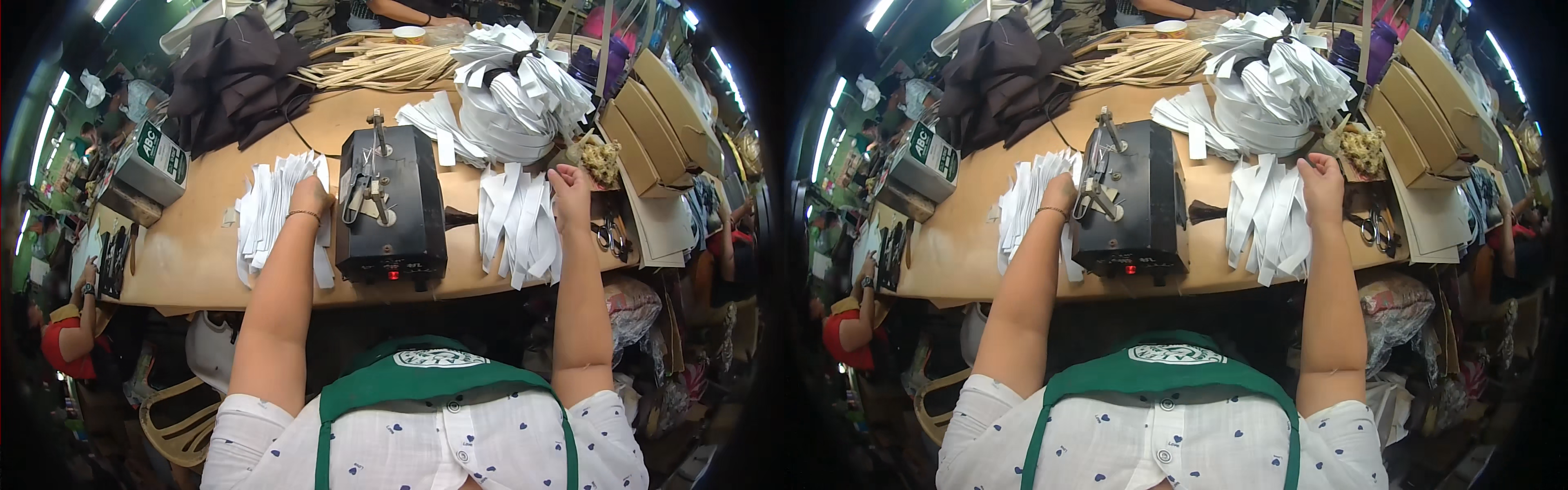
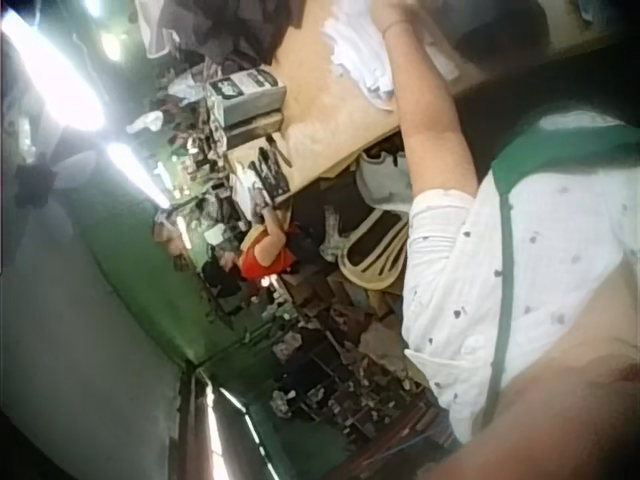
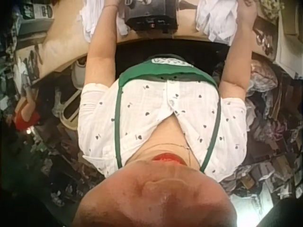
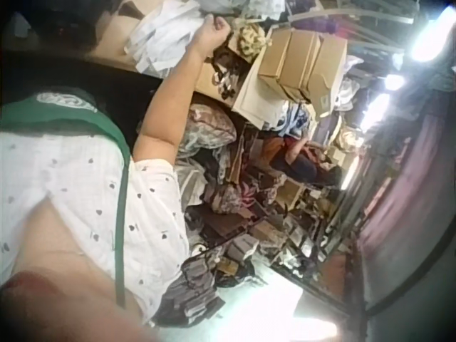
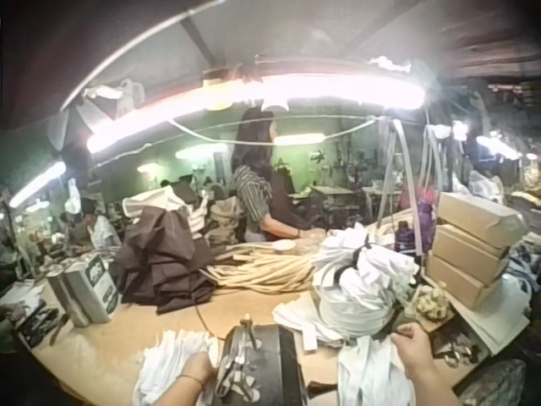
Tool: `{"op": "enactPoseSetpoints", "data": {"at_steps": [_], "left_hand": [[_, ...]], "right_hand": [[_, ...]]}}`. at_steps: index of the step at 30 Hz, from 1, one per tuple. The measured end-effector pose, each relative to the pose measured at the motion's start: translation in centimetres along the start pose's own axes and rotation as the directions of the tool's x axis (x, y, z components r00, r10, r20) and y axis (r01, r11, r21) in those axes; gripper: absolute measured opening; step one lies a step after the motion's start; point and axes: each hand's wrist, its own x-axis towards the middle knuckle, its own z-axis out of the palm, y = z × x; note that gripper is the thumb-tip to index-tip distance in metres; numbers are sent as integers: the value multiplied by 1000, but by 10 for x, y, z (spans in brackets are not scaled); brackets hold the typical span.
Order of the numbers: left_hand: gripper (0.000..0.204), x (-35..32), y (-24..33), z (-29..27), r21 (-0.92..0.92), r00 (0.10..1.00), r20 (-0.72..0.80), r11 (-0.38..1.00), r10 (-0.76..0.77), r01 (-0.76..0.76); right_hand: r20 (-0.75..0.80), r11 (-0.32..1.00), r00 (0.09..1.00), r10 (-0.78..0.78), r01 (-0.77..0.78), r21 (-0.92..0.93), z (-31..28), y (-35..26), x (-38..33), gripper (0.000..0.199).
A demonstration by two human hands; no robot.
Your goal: The person picks up strips of white fabric one at a time, aligns them on a small benchtop machine to process them, and stacks the completed pieces on the workspace.
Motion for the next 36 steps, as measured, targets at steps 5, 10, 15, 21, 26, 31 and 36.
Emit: {"op": "enactPoseSetpoints", "data": {"at_steps": [5, 10, 15, 21, 26, 31, 36], "left_hand": [[22, 1, 0, 4, -24, 998, -54, 1000, -21, 20], [15, 10, -52, -12, -818, 954, 146, 510, -261, 265], [13, -53, -45, -60, -980, 984, -115, -150, -134, -134], [6, -206, 17, -99, -856, 897, -439, 326, -50, -401], [11, -242, 50, -84, -775, 906, -295, 479, 303, -412], [14, -227, 62, -71, -585, 787, -390, 532, 477, -612], [24, -221, 66, -77, -583, 766, -236, 543, 598, -604]], "right_hand": [[26, 986, 990, 136, -138, 94, -23, -25, -11, 25], [72, 970, 989, 133, -145, 193, -36, -44, -39, 19], [354, 974, 935, 1, -81, 210, -22, -78, -80, 6], [877, 959, 406, -258, 215, 182, 50, -143, -158, 26], [774, 863, 383, -505, 239, 445, 85, -138, -184, 19], [835, 824, 489, -252, -345, 450, 80, -131, -185, 16], [849, 716, 522, -82, -562, 414, 67, -123, -159, 10]]}}
